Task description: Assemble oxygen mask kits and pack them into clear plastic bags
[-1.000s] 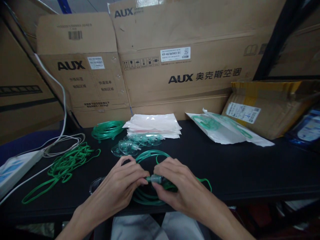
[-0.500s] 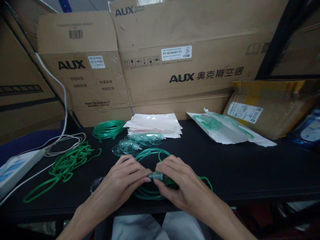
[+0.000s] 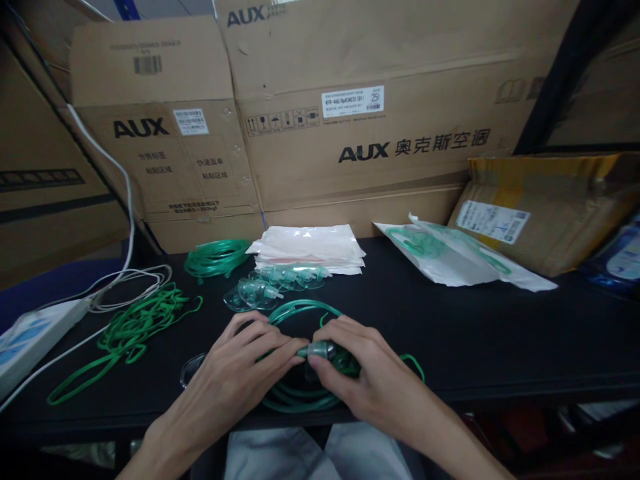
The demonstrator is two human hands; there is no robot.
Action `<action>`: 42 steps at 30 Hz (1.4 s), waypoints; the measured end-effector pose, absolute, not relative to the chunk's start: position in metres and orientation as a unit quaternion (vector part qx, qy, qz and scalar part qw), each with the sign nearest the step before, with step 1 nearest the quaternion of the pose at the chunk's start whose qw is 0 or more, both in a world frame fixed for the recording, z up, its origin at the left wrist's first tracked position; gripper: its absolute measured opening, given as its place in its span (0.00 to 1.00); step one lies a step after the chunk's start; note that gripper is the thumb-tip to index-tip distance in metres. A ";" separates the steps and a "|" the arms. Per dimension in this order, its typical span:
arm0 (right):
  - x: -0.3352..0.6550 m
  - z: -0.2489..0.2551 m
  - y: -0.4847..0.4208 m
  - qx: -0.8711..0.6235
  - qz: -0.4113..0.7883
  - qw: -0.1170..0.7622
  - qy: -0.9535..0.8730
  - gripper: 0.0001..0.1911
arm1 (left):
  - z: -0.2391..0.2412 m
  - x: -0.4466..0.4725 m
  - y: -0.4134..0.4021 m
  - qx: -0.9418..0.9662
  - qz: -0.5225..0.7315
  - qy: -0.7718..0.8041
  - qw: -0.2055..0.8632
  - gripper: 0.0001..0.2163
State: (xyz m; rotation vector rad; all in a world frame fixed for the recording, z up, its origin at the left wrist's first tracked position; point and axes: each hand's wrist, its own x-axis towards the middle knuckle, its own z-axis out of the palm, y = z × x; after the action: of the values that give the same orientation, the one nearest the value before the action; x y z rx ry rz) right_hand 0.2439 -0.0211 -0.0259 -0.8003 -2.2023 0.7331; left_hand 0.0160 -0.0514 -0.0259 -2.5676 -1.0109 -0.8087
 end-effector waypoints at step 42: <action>0.244 -0.032 -0.026 -0.241 0.201 0.354 -0.881 0.07 | -0.023 0.014 -0.051 -0.861 -0.304 -0.395 -0.106 0.04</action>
State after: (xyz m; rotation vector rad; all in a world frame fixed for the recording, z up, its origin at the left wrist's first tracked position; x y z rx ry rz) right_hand 0.2437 -0.0255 -0.0322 -0.6228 -2.2784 0.5207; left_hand 0.0138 -0.0507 -0.0232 -2.9039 -1.3316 -1.0241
